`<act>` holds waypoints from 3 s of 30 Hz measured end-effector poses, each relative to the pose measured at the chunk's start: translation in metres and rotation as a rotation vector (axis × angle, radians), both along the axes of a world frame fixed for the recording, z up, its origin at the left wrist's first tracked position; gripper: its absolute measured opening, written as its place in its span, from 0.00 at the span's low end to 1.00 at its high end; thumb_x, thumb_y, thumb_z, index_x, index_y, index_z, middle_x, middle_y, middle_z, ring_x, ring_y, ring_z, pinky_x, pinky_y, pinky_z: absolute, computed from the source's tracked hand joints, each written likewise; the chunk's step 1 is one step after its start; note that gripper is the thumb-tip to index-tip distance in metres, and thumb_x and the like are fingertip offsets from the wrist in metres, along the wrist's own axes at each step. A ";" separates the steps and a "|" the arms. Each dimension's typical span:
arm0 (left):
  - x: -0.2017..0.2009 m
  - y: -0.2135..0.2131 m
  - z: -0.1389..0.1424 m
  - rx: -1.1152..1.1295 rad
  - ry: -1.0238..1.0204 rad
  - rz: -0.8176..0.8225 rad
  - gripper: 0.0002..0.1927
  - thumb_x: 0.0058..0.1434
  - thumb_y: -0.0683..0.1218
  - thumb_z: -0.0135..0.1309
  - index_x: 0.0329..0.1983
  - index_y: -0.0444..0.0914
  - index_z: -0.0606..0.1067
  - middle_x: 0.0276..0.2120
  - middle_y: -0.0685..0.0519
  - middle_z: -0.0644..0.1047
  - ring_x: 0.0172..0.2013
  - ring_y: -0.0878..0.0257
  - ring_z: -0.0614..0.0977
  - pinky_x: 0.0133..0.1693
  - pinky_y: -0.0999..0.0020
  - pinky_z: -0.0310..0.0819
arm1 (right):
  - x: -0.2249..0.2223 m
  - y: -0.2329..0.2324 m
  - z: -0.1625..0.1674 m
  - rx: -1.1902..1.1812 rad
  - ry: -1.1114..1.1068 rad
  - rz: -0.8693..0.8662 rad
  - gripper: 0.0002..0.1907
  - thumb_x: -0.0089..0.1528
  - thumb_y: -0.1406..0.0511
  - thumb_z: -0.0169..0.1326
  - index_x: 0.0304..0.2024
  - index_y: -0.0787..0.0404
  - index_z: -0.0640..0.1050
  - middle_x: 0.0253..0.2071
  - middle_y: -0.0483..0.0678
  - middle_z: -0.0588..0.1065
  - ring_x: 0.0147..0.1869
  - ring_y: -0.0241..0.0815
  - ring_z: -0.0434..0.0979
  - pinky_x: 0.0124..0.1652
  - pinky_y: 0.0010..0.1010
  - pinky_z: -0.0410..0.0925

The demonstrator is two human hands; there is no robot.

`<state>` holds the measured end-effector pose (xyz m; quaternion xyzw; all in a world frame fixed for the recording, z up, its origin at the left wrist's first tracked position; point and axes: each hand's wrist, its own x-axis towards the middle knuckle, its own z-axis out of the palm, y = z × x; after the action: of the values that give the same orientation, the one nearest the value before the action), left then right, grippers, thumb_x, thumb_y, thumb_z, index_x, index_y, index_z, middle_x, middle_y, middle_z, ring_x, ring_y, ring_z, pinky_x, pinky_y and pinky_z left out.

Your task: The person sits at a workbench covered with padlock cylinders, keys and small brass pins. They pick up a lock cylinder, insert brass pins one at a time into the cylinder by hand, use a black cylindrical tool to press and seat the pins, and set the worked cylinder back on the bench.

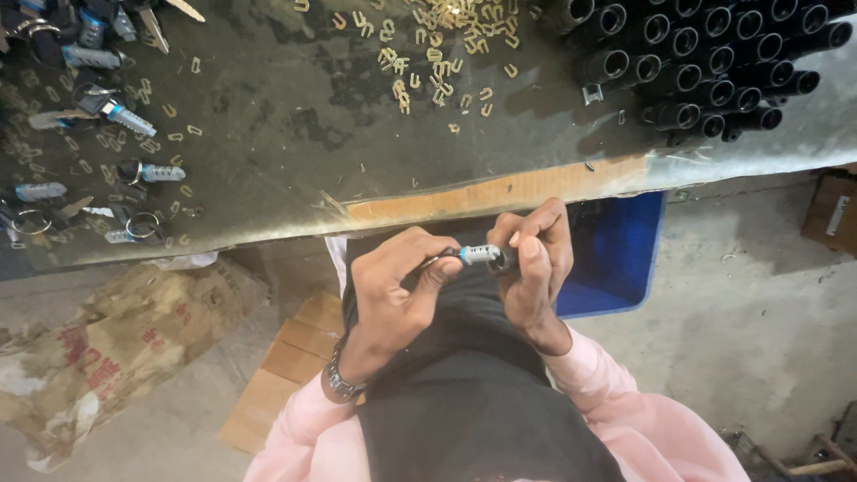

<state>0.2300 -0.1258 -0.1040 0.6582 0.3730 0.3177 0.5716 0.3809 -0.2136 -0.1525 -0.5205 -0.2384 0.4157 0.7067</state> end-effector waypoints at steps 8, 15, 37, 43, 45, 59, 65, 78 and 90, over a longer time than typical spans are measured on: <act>0.004 0.000 0.003 0.646 0.227 -0.116 0.10 0.54 0.37 0.64 0.39 0.34 0.77 0.29 0.51 0.72 0.30 0.56 0.75 0.33 0.62 0.67 | 0.008 -0.007 -0.005 -0.152 -0.384 0.069 0.12 0.73 0.61 0.45 0.38 0.60 0.63 0.28 0.46 0.70 0.29 0.28 0.57 0.30 0.23 0.55; 0.003 0.014 -0.001 0.908 0.077 -0.446 0.10 0.56 0.42 0.61 0.42 0.37 0.78 0.37 0.55 0.75 0.36 0.63 0.75 0.37 0.68 0.68 | 0.030 -0.041 -0.011 -0.547 0.001 0.318 0.13 0.72 0.62 0.46 0.34 0.61 0.66 0.31 0.45 0.66 0.33 0.29 0.60 0.30 0.23 0.55; -0.066 0.167 0.033 1.082 0.822 0.115 0.12 0.62 0.34 0.63 0.44 0.42 0.82 0.41 0.53 0.77 0.47 0.55 0.75 0.50 0.59 0.64 | 0.055 -0.049 0.016 -0.608 -0.526 0.487 0.13 0.65 0.61 0.56 0.47 0.63 0.81 0.33 0.47 0.83 0.36 0.33 0.83 0.38 0.24 0.74; -0.054 0.124 0.045 0.863 0.498 0.181 0.12 0.63 0.31 0.60 0.47 0.35 0.79 0.48 0.51 0.77 0.49 0.56 0.79 0.50 0.62 0.72 | 0.012 0.006 0.032 -0.334 -0.250 0.711 0.16 0.70 0.60 0.51 0.48 0.67 0.80 0.35 0.48 0.81 0.38 0.35 0.80 0.39 0.25 0.72; -0.043 0.106 0.054 0.700 0.354 0.214 0.12 0.64 0.30 0.58 0.47 0.36 0.78 0.47 0.52 0.77 0.49 0.57 0.81 0.50 0.66 0.76 | 0.008 0.017 0.036 -0.238 -0.109 0.748 0.20 0.73 0.57 0.47 0.54 0.67 0.77 0.40 0.49 0.80 0.41 0.35 0.77 0.43 0.25 0.71; -0.007 0.078 0.017 0.600 0.410 -0.001 0.20 0.67 0.49 0.64 0.61 0.42 0.76 0.53 0.53 0.75 0.56 0.55 0.74 0.58 0.58 0.63 | 0.015 -0.002 0.030 -0.017 -0.568 0.309 0.10 0.71 0.67 0.45 0.47 0.67 0.75 0.44 0.54 0.74 0.47 0.43 0.74 0.53 0.34 0.68; 0.007 0.079 -0.003 0.722 0.484 -0.037 0.26 0.63 0.57 0.63 0.59 0.42 0.73 0.48 0.51 0.72 0.52 0.54 0.72 0.58 0.54 0.58 | 0.017 -0.013 0.022 -0.043 -0.316 0.212 0.09 0.64 0.69 0.42 0.41 0.67 0.73 0.39 0.53 0.73 0.42 0.38 0.71 0.45 0.29 0.66; 0.003 0.053 -0.002 0.729 0.475 -0.111 0.30 0.58 0.61 0.63 0.58 0.41 0.77 0.46 0.52 0.72 0.50 0.55 0.72 0.55 0.55 0.58 | 0.015 -0.004 0.036 -0.101 -0.521 0.206 0.14 0.69 0.67 0.53 0.54 0.69 0.78 0.49 0.52 0.72 0.52 0.41 0.74 0.53 0.27 0.68; -0.007 0.024 -0.004 0.254 0.060 0.025 0.10 0.59 0.35 0.64 0.42 0.38 0.79 0.37 0.53 0.81 0.38 0.63 0.83 0.45 0.68 0.76 | 0.019 -0.006 0.010 -0.165 0.247 0.180 0.17 0.62 0.68 0.66 0.47 0.65 0.73 0.39 0.51 0.77 0.43 0.42 0.80 0.46 0.33 0.74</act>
<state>0.2228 -0.1020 -0.1084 0.7297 0.3546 0.3497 0.4685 0.3995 -0.2193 -0.1424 -0.4981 -0.1604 0.5563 0.6455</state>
